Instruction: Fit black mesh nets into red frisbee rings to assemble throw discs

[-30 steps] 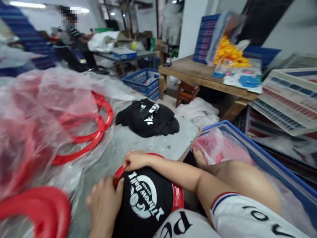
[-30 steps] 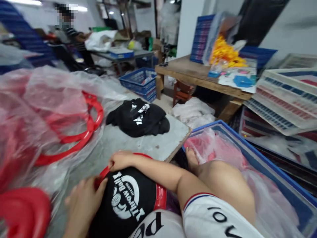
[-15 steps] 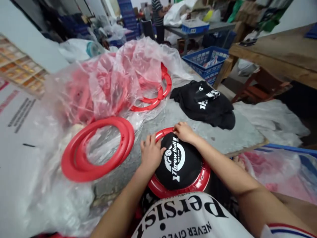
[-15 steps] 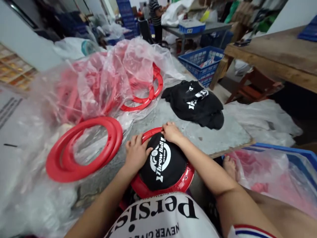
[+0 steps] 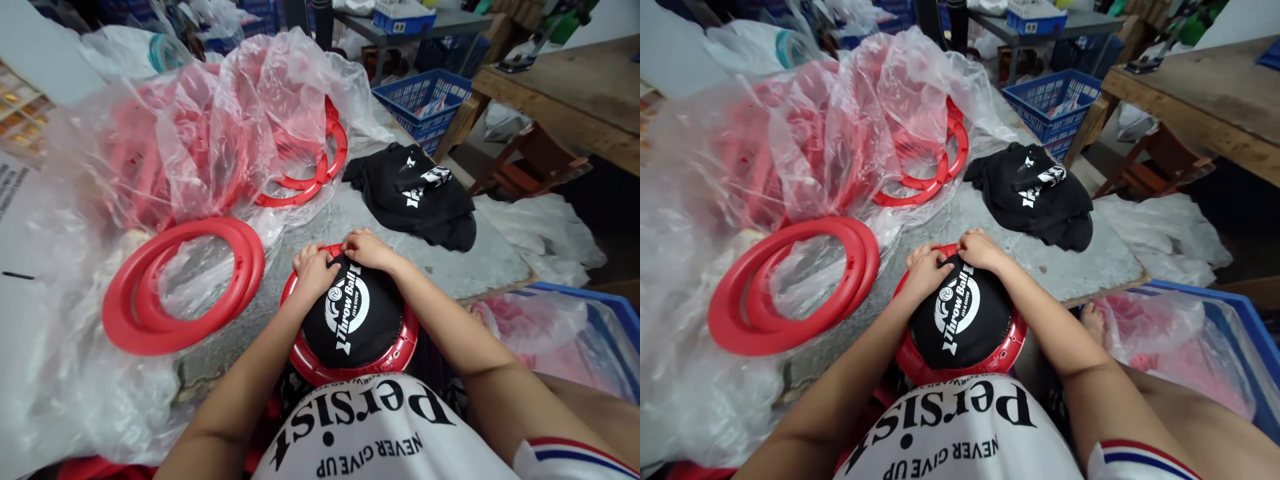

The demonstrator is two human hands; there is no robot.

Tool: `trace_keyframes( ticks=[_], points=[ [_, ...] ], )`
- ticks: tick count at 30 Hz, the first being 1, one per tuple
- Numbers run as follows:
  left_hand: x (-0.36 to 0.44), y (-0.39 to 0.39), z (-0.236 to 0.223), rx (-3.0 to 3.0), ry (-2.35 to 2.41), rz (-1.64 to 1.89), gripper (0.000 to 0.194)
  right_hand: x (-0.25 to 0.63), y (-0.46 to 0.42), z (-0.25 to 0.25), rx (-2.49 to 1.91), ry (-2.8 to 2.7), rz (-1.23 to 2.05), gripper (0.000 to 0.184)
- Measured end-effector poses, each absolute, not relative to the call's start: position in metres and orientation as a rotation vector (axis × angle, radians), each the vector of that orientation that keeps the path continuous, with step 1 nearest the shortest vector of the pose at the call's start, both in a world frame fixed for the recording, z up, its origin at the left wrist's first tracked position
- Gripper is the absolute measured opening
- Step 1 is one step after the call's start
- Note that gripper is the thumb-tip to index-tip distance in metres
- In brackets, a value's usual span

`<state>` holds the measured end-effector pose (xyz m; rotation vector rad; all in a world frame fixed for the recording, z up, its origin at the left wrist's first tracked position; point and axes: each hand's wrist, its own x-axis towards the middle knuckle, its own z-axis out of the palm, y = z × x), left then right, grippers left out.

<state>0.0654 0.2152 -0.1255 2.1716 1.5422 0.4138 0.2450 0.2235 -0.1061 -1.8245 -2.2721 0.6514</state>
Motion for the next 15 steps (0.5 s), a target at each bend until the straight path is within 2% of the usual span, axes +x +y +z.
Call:
trace_keyframes(
  ticks=[6,11,15],
  points=[
    [0.073,0.226,-0.121,2.094,1.536,0.374,0.018,0.248,0.24,-0.137,-1.67,-1.986,0.889,0.014],
    [0.076,0.225,-0.12,2.055,1.552,0.401,0.008,0.254,0.237,-0.152,-1.588,-1.873,0.911,0.012],
    [0.077,0.222,-0.123,2.042,1.593,0.496,0.009,0.257,0.234,-0.153,-1.504,-1.859,0.911,0.014]
  ],
)
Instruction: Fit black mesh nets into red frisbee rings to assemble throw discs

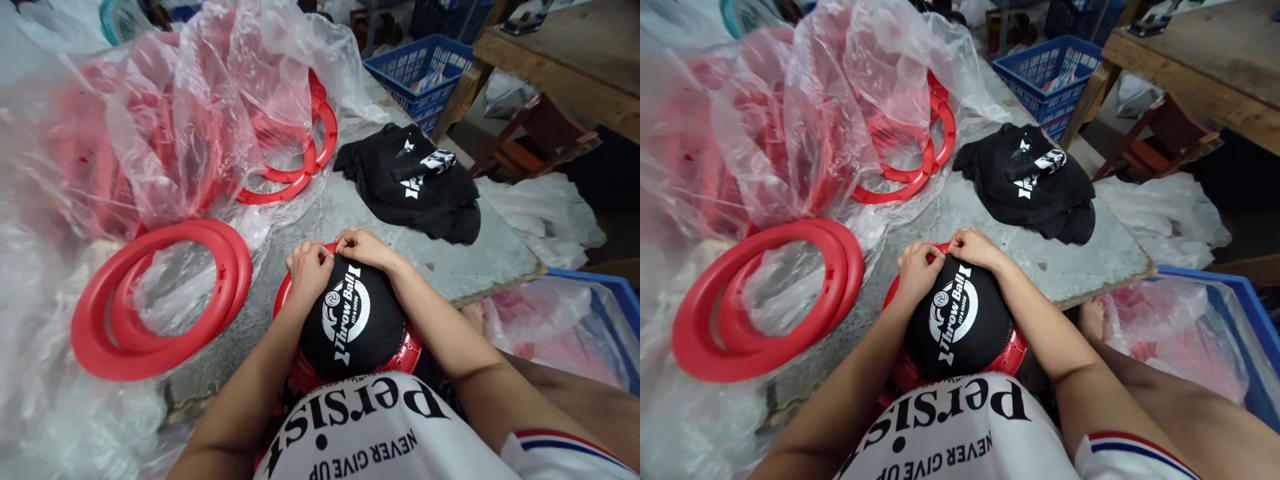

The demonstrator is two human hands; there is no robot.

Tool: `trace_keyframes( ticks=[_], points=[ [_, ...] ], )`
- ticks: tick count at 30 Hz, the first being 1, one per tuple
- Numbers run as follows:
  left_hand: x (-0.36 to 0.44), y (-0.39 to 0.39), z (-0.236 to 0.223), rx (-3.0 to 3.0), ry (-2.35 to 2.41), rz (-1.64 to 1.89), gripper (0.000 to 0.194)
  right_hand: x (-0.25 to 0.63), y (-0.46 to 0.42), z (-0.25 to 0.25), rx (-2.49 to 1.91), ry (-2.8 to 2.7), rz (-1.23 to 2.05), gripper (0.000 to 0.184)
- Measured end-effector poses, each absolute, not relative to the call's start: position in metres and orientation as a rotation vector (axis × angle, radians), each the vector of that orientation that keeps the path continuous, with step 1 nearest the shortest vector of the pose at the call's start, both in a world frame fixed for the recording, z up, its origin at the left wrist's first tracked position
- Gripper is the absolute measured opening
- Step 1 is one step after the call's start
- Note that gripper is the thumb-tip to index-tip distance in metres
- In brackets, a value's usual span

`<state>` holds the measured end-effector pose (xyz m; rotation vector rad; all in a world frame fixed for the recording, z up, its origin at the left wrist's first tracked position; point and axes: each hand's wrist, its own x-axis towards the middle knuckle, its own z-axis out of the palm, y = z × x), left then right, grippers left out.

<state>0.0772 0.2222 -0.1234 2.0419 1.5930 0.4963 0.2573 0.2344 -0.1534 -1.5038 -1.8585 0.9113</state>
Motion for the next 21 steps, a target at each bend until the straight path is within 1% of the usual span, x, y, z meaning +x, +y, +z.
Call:
trace_keyframes(
  ticks=[7,21],
  points=[
    [0.0786,0.2221,-0.1257,2.027,1.605,0.519,0.01,0.2573,0.233,-0.1505,-1.537,-1.85,0.934,0.009],
    [0.0784,0.2227,-0.1288,2.033,1.607,0.561,0.01,0.2557,0.2297,-0.149,-1.559,-1.774,0.966,0.011]
  ],
)
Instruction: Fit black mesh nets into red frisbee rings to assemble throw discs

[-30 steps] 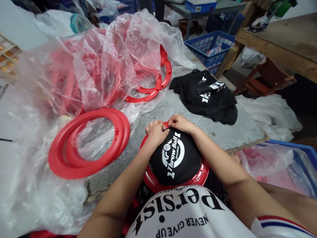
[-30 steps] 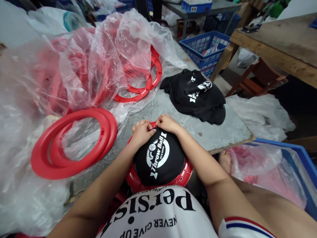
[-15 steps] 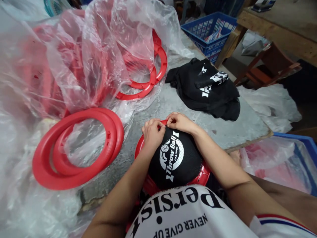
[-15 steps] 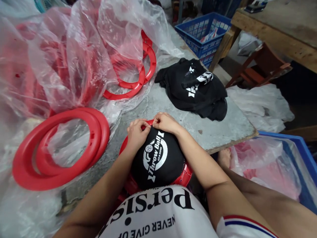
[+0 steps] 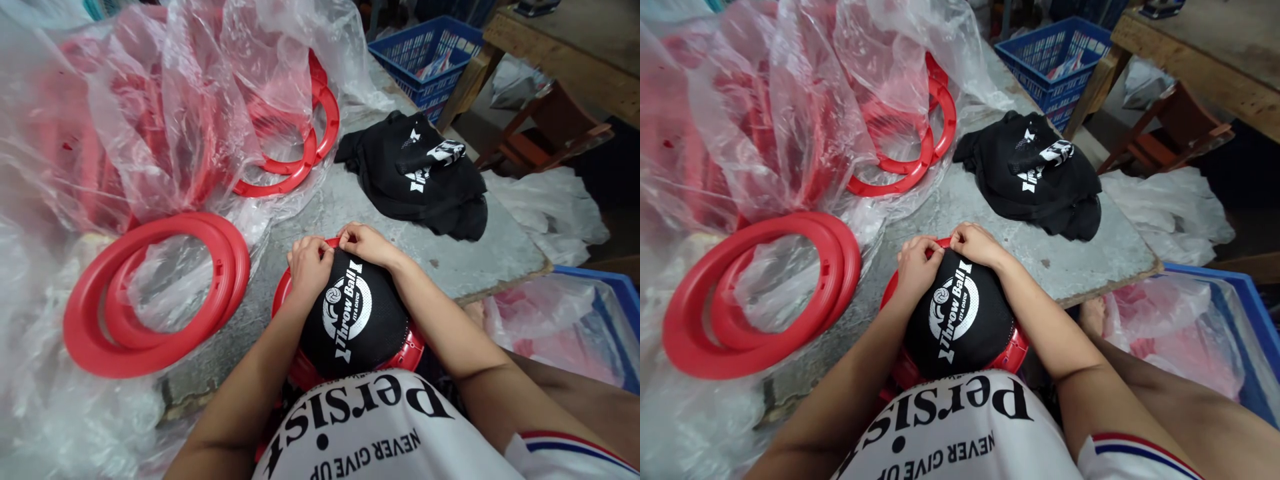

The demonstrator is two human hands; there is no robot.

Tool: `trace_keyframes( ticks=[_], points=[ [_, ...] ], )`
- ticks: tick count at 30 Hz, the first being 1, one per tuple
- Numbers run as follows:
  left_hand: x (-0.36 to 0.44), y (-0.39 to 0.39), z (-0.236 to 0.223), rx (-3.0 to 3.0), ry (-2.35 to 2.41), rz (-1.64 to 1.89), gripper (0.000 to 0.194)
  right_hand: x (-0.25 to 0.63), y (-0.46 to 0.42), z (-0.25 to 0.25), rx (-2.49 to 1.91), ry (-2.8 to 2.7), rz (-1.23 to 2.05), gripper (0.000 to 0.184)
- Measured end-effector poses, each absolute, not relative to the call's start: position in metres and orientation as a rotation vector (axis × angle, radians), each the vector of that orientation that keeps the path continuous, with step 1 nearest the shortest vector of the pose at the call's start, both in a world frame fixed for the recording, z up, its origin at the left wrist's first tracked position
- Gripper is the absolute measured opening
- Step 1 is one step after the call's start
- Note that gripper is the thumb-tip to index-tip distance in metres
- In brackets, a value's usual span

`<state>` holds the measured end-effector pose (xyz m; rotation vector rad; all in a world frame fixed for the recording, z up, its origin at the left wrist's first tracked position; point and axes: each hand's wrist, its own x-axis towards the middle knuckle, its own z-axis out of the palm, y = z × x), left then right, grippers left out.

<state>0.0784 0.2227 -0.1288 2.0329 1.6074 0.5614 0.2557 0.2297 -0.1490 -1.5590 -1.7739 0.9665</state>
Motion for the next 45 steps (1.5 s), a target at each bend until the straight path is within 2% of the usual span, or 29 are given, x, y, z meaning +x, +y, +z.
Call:
trace_keyframes(
  ticks=[30,38,45],
  points=[
    [0.08,0.225,-0.13,2.008,1.655,0.538,0.013,0.252,0.228,-0.143,-1.639,-1.826,0.861,0.011],
    [0.081,0.225,-0.129,2.032,1.663,0.492,0.012,0.244,0.227,-0.135,-1.796,-1.849,0.778,0.015],
    [0.082,0.226,-0.129,2.017,1.689,0.474,0.014,0.244,0.227,-0.134,-1.797,-1.818,0.83,0.017]
  ],
)
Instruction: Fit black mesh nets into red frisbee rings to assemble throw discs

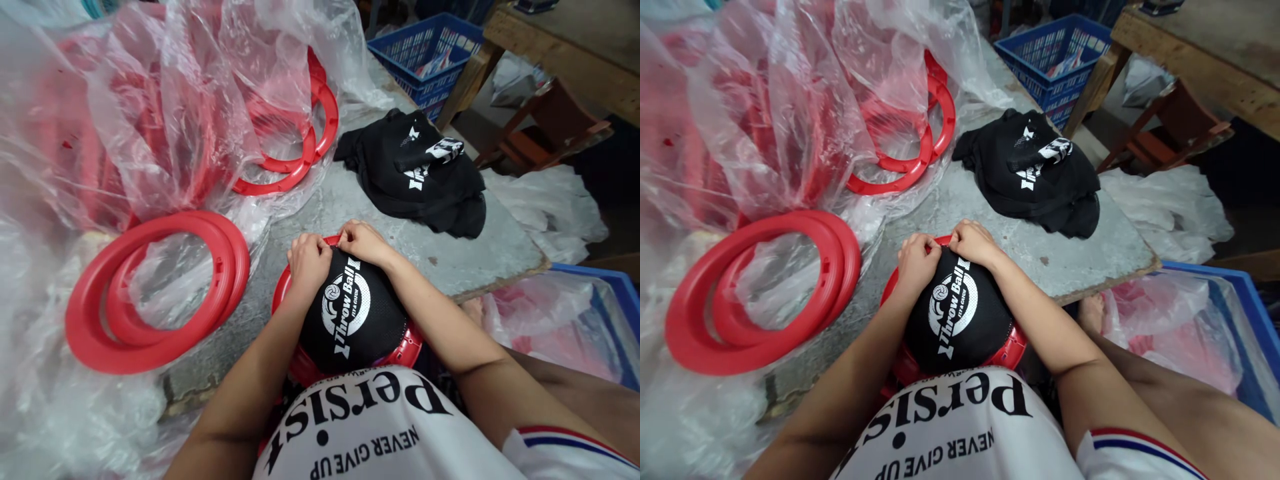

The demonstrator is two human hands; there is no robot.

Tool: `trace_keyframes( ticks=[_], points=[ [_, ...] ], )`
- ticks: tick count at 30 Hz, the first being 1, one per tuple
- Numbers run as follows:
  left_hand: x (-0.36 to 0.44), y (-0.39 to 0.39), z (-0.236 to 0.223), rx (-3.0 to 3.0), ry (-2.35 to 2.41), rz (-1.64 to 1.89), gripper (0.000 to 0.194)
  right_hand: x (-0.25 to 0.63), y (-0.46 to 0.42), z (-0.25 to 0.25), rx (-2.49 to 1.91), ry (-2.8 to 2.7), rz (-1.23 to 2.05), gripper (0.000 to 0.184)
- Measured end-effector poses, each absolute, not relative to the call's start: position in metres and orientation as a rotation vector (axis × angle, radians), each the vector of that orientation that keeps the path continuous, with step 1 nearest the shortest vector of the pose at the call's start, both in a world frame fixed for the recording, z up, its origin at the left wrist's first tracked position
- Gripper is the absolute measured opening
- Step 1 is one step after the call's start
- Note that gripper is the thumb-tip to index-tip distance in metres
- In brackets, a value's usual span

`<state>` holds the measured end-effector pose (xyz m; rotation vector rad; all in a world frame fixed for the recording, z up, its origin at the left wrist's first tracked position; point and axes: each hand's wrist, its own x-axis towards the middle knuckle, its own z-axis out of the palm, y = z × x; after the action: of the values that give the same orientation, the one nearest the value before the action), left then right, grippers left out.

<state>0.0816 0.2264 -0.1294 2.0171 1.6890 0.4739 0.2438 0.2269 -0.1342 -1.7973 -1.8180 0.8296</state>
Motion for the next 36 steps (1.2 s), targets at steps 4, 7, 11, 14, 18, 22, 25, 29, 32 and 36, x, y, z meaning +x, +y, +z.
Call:
trace_keyframes(
  ticks=[4,7,11,14,18,22,25,29,32,36],
  points=[
    [0.079,0.224,-0.128,2.035,1.617,0.493,0.012,0.244,0.227,-0.136,-1.831,-1.788,0.789,0.007],
    [0.077,0.223,-0.127,2.062,1.538,0.498,0.01,0.244,0.227,-0.139,-1.79,-1.792,0.801,0.005],
    [0.073,0.221,-0.128,2.093,1.501,0.489,0.008,0.244,0.224,-0.142,-1.614,-1.843,0.718,0.012],
    [0.07,0.223,-0.13,2.072,1.5,0.531,0.012,0.242,0.22,-0.141,-1.418,-1.864,0.542,0.019],
    [0.066,0.225,-0.133,2.006,1.457,0.629,0.013,0.239,0.217,-0.141,-1.29,-1.896,0.486,0.023],
    [0.064,0.227,-0.134,1.936,1.427,0.687,0.013,0.239,0.22,-0.144,-1.341,-1.992,0.625,0.013],
    [0.062,0.229,-0.134,1.883,1.417,0.703,0.011,0.239,0.223,-0.145,-1.386,-2.052,0.709,0.006],
    [0.06,0.232,-0.134,1.836,1.405,0.711,0.011,0.238,0.226,-0.143,-1.438,-2.052,0.726,0.012],
    [0.059,0.233,-0.134,1.813,1.403,0.72,0.013,0.237,0.226,-0.142,-1.45,-2.059,0.726,0.012],
    [0.06,0.233,-0.134,1.808,1.415,0.72,0.014,0.237,0.226,-0.142,-1.453,-2.065,0.713,0.012]
  ],
)
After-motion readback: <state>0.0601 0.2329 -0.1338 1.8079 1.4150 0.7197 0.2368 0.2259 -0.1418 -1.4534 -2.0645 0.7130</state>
